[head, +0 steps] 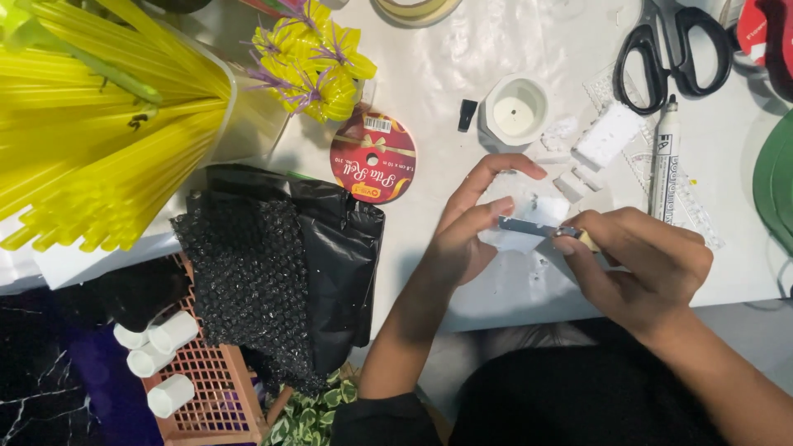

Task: The person marks a foam block and uses a utility knife to carve it into a specific shape for a handicraft project.

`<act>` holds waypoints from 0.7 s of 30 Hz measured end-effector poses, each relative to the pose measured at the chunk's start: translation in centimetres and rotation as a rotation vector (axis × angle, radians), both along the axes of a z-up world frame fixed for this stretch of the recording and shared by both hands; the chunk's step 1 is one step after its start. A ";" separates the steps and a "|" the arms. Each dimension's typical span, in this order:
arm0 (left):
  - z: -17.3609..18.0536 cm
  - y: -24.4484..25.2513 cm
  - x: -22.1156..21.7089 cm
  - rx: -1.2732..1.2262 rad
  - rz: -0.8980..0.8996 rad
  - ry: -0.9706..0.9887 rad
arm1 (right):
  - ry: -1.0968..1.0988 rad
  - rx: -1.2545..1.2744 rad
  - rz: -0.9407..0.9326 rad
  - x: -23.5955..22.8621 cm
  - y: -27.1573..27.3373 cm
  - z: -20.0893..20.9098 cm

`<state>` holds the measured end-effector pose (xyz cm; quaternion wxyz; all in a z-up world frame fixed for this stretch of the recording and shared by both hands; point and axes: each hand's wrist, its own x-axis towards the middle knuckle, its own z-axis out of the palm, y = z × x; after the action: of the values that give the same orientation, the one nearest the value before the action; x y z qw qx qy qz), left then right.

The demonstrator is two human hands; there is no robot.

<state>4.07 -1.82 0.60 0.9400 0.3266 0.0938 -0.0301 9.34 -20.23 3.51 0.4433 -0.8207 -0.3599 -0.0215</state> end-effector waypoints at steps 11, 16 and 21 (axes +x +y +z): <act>-1.1 -1.7 0.3 -0.062 0.054 0.123 | 0.089 -0.044 -0.021 -0.2 0.9 1.0; -0.9 -1.6 0.3 -0.023 0.141 0.169 | 0.128 -0.035 -0.008 -0.4 0.7 1.0; -0.6 -1.4 0.2 -0.007 0.105 0.179 | 0.072 -0.063 -0.035 -0.6 -0.3 0.0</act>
<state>4.31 -3.25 -0.02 0.9294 0.3138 0.1943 -0.0100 8.74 -20.52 3.48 0.4296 -0.8405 -0.3299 0.0118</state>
